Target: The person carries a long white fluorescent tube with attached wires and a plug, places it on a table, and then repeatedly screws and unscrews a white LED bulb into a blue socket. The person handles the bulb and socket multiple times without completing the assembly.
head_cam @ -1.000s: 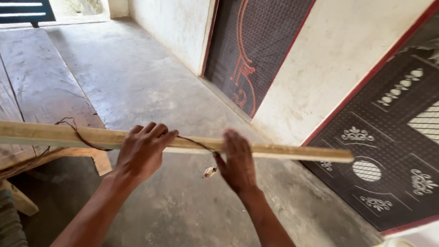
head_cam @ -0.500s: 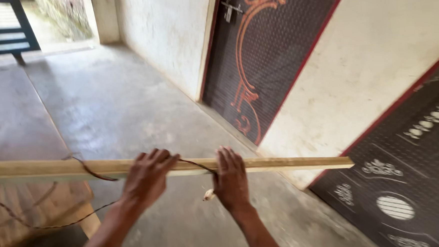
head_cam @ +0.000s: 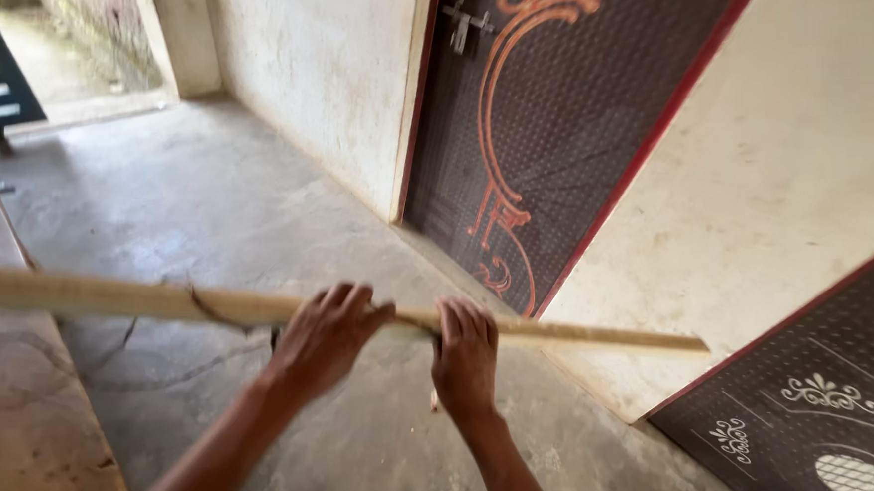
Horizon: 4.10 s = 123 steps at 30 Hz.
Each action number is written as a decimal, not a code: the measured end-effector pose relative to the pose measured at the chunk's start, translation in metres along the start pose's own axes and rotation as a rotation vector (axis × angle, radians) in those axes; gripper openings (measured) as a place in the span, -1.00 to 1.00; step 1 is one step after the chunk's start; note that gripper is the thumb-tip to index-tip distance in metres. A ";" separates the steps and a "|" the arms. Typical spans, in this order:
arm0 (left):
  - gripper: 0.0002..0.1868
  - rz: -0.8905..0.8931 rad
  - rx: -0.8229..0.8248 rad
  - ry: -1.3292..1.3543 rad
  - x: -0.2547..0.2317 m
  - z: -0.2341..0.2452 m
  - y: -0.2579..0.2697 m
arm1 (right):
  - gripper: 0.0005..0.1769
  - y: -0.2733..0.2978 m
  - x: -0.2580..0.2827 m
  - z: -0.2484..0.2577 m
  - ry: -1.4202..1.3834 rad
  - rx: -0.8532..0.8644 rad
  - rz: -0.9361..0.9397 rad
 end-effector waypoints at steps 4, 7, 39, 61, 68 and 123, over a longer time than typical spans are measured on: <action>-0.52 -0.071 0.040 -0.057 0.037 -0.059 -0.044 | -0.53 -0.040 -0.037 -0.060 -0.040 0.029 0.007; -0.59 -0.016 0.160 -0.096 0.057 -0.109 -0.075 | -0.58 -0.074 -0.053 -0.104 -0.112 0.072 0.054; -0.59 -0.181 -0.142 0.072 0.363 -0.367 -0.345 | -0.60 -0.373 -0.228 -0.404 0.144 -0.002 0.032; -0.43 -0.050 0.093 0.124 0.504 -0.550 -0.493 | -0.13 -0.529 -0.377 -0.569 0.200 0.429 -0.068; -0.48 -0.028 0.039 0.160 0.563 -0.577 -0.542 | 0.09 -0.603 -0.423 -0.615 0.171 0.611 -0.110; -0.48 0.351 -0.085 0.606 0.647 -0.700 -0.599 | -0.29 -0.807 -0.570 -0.557 0.730 0.062 0.011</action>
Point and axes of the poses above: each hand's wrist, its own y-axis away from the middle knuckle, its own z-axis out of the back of the hand, x = y × z, the point moved 4 cm from there along -y, towards the middle knuckle, and after that the axes turned 11 degrees about -x, right-handed, at the moved point
